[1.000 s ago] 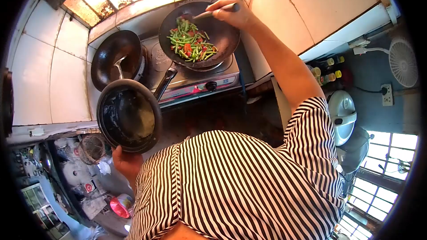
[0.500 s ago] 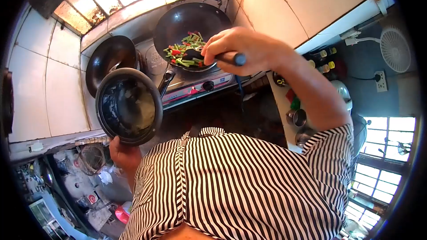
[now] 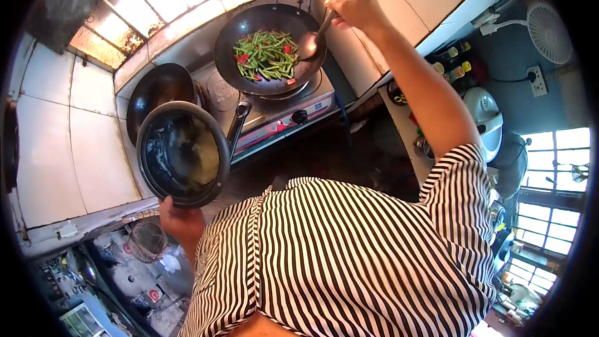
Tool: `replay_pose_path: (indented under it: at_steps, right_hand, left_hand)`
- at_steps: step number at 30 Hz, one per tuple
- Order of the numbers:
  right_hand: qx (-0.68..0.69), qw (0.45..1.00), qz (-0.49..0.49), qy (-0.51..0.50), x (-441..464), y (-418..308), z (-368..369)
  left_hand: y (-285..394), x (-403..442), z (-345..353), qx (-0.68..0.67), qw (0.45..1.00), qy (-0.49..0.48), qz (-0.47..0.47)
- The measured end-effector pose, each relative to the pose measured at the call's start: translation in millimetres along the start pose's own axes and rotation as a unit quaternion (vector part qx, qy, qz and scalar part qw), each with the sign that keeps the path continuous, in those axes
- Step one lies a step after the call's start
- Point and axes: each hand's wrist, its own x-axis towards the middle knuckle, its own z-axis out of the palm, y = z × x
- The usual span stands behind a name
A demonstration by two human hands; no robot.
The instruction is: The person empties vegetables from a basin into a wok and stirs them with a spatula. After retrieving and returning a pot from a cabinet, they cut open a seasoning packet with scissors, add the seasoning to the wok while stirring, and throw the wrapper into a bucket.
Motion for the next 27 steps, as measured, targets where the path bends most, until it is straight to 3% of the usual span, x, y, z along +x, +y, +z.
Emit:
replay_pose_path:
  at_steps: [1,3,9,11,16,19,21,23,25,27]
  right_hand:
    - [0.023,0.999,0.036,0.009,4,10,11]
    - [0.083,0.996,0.020,-0.003,2,23,35]
    - [0.025,0.975,-0.165,-0.146,-37,-18,31]
    - [0.010,0.980,-0.121,-0.157,-32,-28,14]
    - [-0.082,0.993,-0.079,-0.034,-1,1,27]
    - [-0.002,0.996,-0.084,-0.024,7,23,58]
    - [-0.026,0.980,-0.196,-0.017,-14,27,87]
    - [-0.023,0.914,-0.405,-0.032,-38,41,116]
    - [-0.122,0.889,-0.426,-0.112,-84,46,131]
    - [-0.134,0.873,-0.439,-0.164,-121,53,134]
  left_hand:
    - [0,3,-4,0.001,1.000,-0.003,0.000]
    - [-1,9,-11,-0.008,1.000,0.000,-0.020]
    - [7,12,-7,0.065,0.997,-0.036,-0.011]
    - [7,18,-20,0.064,0.996,-0.060,-0.020]
    - [8,18,-14,0.064,0.997,-0.035,-0.012]
    - [9,13,4,0.014,1.000,0.011,-0.012]
    - [10,13,5,0.022,1.000,0.001,-0.015]
    - [11,15,3,0.027,0.999,-0.013,-0.015]
    - [13,19,-2,0.088,0.992,-0.092,-0.012]
    - [16,21,3,0.100,0.991,-0.088,-0.013]
